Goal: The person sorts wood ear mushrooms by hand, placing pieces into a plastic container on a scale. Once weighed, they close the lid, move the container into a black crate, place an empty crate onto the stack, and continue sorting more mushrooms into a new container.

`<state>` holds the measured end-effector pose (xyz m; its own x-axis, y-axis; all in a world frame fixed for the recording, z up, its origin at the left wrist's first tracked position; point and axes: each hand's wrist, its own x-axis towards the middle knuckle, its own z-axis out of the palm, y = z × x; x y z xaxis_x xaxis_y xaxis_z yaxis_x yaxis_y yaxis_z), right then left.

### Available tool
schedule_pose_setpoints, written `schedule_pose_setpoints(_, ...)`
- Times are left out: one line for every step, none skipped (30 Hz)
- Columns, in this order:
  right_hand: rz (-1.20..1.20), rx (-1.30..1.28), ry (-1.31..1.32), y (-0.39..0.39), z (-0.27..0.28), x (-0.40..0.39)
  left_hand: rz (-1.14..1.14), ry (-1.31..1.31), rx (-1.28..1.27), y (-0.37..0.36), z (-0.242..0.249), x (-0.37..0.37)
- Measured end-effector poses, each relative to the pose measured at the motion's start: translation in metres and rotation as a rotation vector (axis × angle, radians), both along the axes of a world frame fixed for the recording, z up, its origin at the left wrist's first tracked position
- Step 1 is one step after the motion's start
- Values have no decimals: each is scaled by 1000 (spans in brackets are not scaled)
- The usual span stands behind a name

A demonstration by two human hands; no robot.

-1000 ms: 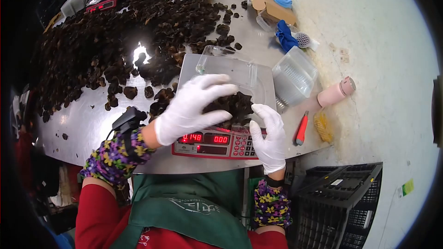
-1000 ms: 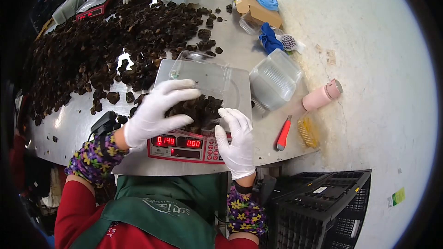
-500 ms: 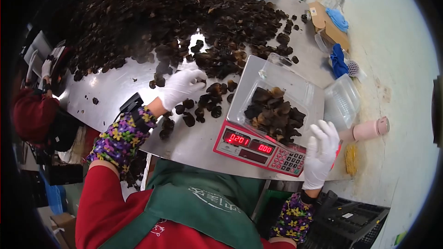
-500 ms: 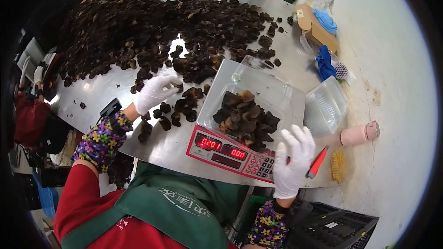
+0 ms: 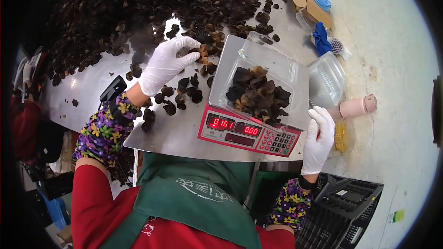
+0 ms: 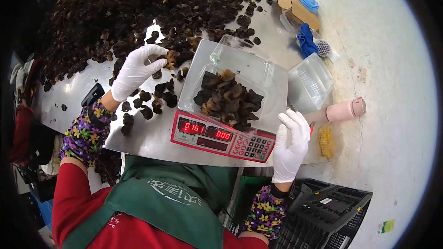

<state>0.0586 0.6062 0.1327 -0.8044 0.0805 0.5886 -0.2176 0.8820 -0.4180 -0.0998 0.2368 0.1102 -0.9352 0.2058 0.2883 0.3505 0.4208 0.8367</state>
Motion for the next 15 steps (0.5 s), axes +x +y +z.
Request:
schedule_pose_setpoints(13, -28, -11, -2, 0, -2, -30, 50, 71, 5, 6, 5)
schedule_pose_setpoints(28, -23, -8, -3, -2, -4, -48, 46, 65, 10, 14, 8)
schedule_pose_setpoints(21, -21, -2, -6, -2, -5, -69, 44, 58, 14, 22, 11)
schedule_pose_setpoints(38, -56, -9, -9, -2, -6, -72, 12, 75, 17, 26, 14)
schedule_pose_setpoints(54, -90, -14, -10, -1, -8, -77, -18, 93, 20, 29, 15)
schedule_pose_setpoints(74, -111, -32, -8, -1, -9, -56, 72, 83, 21, 21, 11)
schedule_pose_setpoints(66, -106, -22, -7, -1, -13, -12, 95, 29, 20, 21, 10)
schedule_pose_setpoints(108, -325, -77, -8, 0, -18, 7, 97, 55, 18, 14, 7)
schedule_pose_setpoints(153, -546, -130, -7, 1, -23, 28, 99, 80, 16, 6, 3)
schedule_pose_setpoints(179, -574, -165, -4, 4, -29, 7, 28, 144, 13, 0, -1)
schedule_pose_setpoints(179, -572, -153, 2, 1, -36, -9, -61, 241, 14, 3, 2)
schedule_pose_setpoints(192, -654, -196, 8, -6, -44, -51, -141, 330, 10, -1, 0)
schedule_pose_setpoints(205, -737, -242, 13, -10, -51, -94, -224, 417, 8, -1, 0)
schedule_pose_setpoints(218, -735, -273, 17, -11, -57, -118, -299, 459, 8, 1, 3)
schedule_pose_setpoints(233, -730, -268, 18, -12, -61, -132, -289, 452, 13, 3, 7)
